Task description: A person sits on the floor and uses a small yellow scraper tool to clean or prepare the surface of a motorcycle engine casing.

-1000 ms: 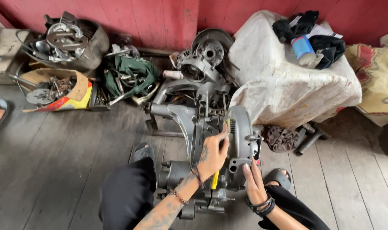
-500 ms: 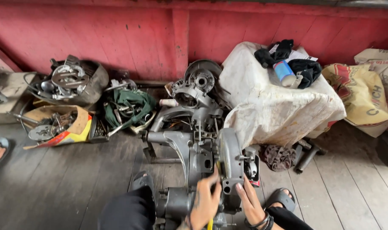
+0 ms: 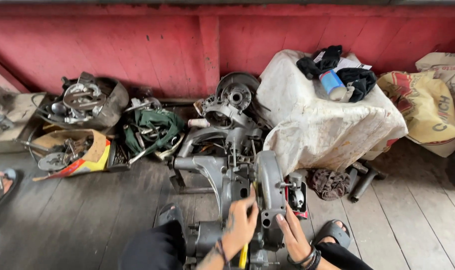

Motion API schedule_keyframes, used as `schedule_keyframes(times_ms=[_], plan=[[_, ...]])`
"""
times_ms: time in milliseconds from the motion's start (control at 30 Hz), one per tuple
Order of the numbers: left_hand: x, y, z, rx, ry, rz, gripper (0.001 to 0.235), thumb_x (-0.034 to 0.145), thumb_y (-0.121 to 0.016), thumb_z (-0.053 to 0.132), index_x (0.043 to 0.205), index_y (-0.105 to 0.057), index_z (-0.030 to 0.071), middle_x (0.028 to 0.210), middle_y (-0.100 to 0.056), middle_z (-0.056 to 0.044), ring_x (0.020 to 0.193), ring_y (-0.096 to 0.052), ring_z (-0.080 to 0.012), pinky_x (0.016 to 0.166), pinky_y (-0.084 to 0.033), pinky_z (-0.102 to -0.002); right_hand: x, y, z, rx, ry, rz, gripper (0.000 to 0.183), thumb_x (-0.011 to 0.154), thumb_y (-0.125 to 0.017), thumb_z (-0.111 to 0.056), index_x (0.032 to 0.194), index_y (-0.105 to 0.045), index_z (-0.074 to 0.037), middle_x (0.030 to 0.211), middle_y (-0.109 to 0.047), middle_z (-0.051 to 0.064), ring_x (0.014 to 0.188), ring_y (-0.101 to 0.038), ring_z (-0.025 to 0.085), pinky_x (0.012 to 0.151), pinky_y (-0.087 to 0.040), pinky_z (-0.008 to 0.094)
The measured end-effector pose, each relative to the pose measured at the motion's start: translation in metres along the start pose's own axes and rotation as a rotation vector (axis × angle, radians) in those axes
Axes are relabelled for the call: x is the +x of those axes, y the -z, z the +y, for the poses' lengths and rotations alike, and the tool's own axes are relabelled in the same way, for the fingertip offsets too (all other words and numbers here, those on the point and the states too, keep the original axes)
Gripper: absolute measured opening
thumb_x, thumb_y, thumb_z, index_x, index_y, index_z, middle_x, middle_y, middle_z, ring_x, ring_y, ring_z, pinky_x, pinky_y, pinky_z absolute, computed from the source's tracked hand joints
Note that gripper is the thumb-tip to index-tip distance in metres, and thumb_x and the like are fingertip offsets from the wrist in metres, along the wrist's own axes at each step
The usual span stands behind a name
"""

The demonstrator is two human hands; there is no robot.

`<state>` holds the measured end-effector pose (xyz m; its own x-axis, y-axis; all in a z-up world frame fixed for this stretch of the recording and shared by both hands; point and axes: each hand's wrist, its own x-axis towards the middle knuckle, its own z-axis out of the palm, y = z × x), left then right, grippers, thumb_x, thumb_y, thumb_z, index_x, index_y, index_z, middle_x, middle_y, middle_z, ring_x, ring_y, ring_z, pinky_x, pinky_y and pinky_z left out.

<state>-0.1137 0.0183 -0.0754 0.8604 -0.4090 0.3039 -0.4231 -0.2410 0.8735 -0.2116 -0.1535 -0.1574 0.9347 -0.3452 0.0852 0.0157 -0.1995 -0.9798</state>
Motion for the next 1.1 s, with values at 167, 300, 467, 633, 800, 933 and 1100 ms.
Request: schedule_keyframes(times_ms=[167, 300, 467, 633, 800, 933, 1100], plan=[[-0.015, -0.004, 0.001, 0.03, 0.013, -0.003, 0.035, 0.084, -0.06, 0.0, 0.118, -0.068, -0.005, 0.074, -0.073, -0.011, 0.057, -0.064, -0.0203, 0.057, -0.051, -0.034, -0.001, 0.001, 0.0, 0.017, -0.016, 0.006, 0.059, 0.097, -0.053, -0.014, 0.151, -0.038, 0.007, 0.159, -0.048, 0.015, 0.144, -0.046, 0.02, 0.115, -0.035, 0.03], [-0.038, -0.024, -0.037, 0.048, -0.125, 0.122, 0.029, 0.086, -0.068, 0.004, 0.114, -0.069, -0.003, 0.103, -0.077, -0.016, 0.086, -0.072, -0.0276, 0.081, -0.055, -0.037, -0.001, 0.001, 0.001, 0.037, -0.004, -0.005, 0.058, 0.097, -0.051, -0.013, 0.151, -0.039, 0.006, 0.157, -0.05, 0.014, 0.142, -0.048, 0.02, 0.114, -0.036, 0.03], [0.012, -0.011, -0.019, -0.008, -0.088, 0.072, 0.03, 0.087, -0.061, 0.001, 0.116, -0.068, -0.004, 0.068, -0.064, -0.01, 0.055, -0.054, -0.0185, 0.055, -0.048, -0.035, -0.001, 0.005, 0.005, -0.074, -0.057, -0.006, 0.063, 0.098, -0.052, -0.02, 0.152, -0.035, 0.006, 0.162, -0.042, 0.016, 0.148, -0.041, 0.022, 0.118, -0.032, 0.033], [-0.015, 0.01, 0.022, -0.091, 0.051, -0.044, 0.05, 0.087, -0.056, -0.003, 0.137, -0.059, -0.005, 0.056, -0.055, -0.008, 0.047, -0.038, -0.0118, 0.045, -0.04, -0.034, 0.003, 0.005, -0.02, -0.076, 0.012, -0.056, 0.059, 0.099, -0.051, -0.016, 0.152, -0.037, 0.005, 0.157, -0.049, 0.016, 0.14, -0.05, 0.021, 0.113, -0.038, 0.031], [0.035, 0.008, 0.006, 0.036, -0.039, -0.007, 0.036, 0.088, -0.056, 0.002, 0.12, -0.067, -0.01, 0.06, -0.063, -0.017, 0.043, -0.049, -0.0209, 0.048, -0.045, -0.038, -0.001, 0.006, -0.007, -0.097, 0.046, -0.032, 0.06, 0.1, -0.05, -0.014, 0.153, -0.034, 0.008, 0.157, -0.048, 0.016, 0.141, -0.047, 0.022, 0.114, -0.036, 0.031], [-0.005, 0.009, 0.018, -0.053, -0.11, 0.031, 0.016, 0.087, -0.061, 0.002, 0.096, -0.072, -0.006, 0.067, -0.069, -0.011, 0.051, -0.056, -0.0196, 0.051, -0.049, -0.036, 0.0, 0.008, -0.009, -0.083, 0.031, -0.013, 0.059, 0.098, -0.053, -0.014, 0.151, -0.037, 0.008, 0.156, -0.05, 0.016, 0.136, -0.052, 0.02, 0.11, -0.04, 0.029], [0.02, 0.006, 0.006, 0.031, -0.191, 0.019, 0.039, 0.086, -0.06, 0.0, 0.123, -0.068, -0.006, 0.068, -0.071, -0.012, 0.049, -0.058, -0.0208, 0.056, -0.051, -0.036, 0.001, 0.006, 0.005, -0.118, 0.072, -0.009, 0.06, 0.1, -0.05, -0.014, 0.152, -0.034, 0.009, 0.158, -0.045, 0.018, 0.143, -0.046, 0.023, 0.116, -0.034, 0.032]])
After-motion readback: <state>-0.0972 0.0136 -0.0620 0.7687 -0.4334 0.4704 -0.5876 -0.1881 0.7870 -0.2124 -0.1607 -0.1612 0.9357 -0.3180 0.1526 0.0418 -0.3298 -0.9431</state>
